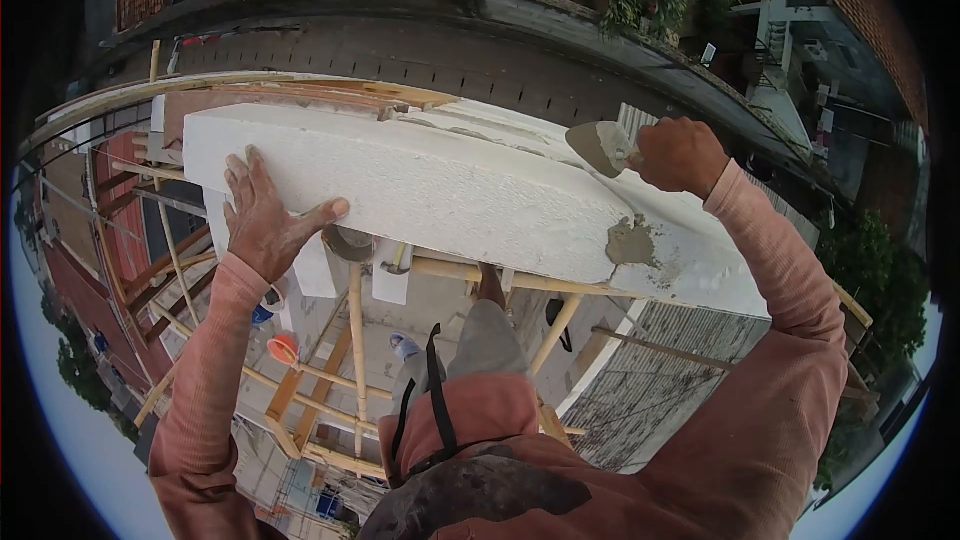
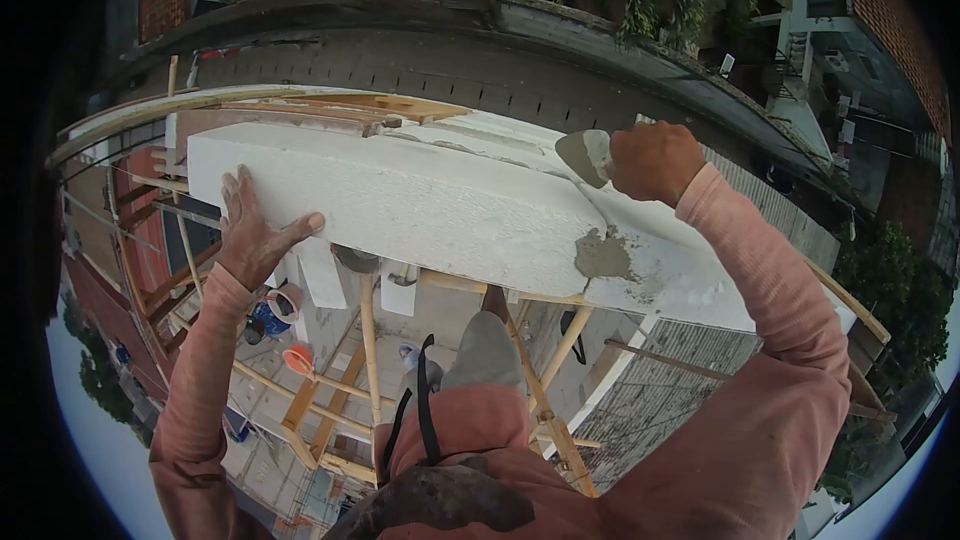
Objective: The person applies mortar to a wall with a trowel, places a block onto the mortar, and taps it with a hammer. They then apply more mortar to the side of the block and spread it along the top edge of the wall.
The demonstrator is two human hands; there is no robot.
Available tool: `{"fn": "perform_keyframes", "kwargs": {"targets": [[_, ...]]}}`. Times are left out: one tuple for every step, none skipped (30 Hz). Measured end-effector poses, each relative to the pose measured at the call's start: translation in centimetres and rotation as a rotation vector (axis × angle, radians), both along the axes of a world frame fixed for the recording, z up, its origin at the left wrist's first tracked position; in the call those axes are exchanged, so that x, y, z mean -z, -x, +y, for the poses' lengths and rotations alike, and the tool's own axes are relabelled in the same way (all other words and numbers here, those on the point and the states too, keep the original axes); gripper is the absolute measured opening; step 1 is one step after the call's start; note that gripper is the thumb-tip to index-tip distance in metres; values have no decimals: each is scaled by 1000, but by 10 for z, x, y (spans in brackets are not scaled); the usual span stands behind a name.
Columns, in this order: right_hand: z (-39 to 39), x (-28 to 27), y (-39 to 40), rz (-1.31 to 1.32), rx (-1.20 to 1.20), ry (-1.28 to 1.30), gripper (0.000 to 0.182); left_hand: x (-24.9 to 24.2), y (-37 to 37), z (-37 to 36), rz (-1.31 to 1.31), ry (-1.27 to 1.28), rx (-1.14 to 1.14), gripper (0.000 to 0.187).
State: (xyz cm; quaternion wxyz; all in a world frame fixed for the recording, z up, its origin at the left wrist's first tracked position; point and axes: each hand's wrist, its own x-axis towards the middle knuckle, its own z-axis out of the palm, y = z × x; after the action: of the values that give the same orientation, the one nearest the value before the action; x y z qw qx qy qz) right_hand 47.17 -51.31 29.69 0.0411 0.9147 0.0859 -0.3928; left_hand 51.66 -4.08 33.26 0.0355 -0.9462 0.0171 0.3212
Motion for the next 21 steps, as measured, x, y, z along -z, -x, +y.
{"fn": "perform_keyframes", "kwargs": {"targets": [[16,-2,-7,-6,-3,-34,34,0,1,1,5,-3,0,153],[33,-9,-13,-9,-3,-66,28,2,1,4,-2,-6,5,153],[48,-15,-19,-11,0,-96,23,5,2,5,-9,-6,12,153],[61,-17,-27,41,-31,-113,25,6,1,6,-14,-6,24,153],[70,-16,-35,68,-48,-122,25,6,1,6,-2,-17,28,153],[77,-15,-44,95,-65,-131,26,5,0,5,9,-27,32,153],[84,-15,-54,120,-81,-139,27,3,-1,4,17,-37,36,152],[93,-19,-64,145,-72,-161,29,2,-2,1,28,-39,32,152],[101,-17,-72,119,-75,-207,28,0,-2,-2,41,-43,26,152],[108,-16,-78,95,-77,-254,29,-2,-3,-3,55,-46,21,151],[115,-14,-84,73,-79,-300,30,-2,-3,-3,60,-45,18,151],[122,-9,-91,77,-100,-311,31,-1,-3,-2,65,-43,16,151],[129,-3,-97,80,-121,-322,32,-1,-3,-2,71,-40,14,151],[137,1,-105,78,-142,-334,33,-2,-4,-3,75,-41,8,151],[144,2,-114,110,-116,-339,34,-3,-5,-5,78,-42,2,151],[150,3,-121,144,-90,-344,35,-4,-5,-7,84,-44,-4,152],[157,3,-127,177,-64,-349,36,-5,-6,-9,82,-41,-7,152],[163,1,-132,191,-35,-370,35,-7,-7,-12,78,-39,-10,152],[169,0,-137,208,-49,-382,36,-9,-8,-12,79,-38,-10,153],[172,0,-142,225,-62,-391,36,-9,-8,-10,89,-54,-10,153],[174,2,-147,243,-73,-397,36,-7,-8,-9,100,-67,-10,153]]}}
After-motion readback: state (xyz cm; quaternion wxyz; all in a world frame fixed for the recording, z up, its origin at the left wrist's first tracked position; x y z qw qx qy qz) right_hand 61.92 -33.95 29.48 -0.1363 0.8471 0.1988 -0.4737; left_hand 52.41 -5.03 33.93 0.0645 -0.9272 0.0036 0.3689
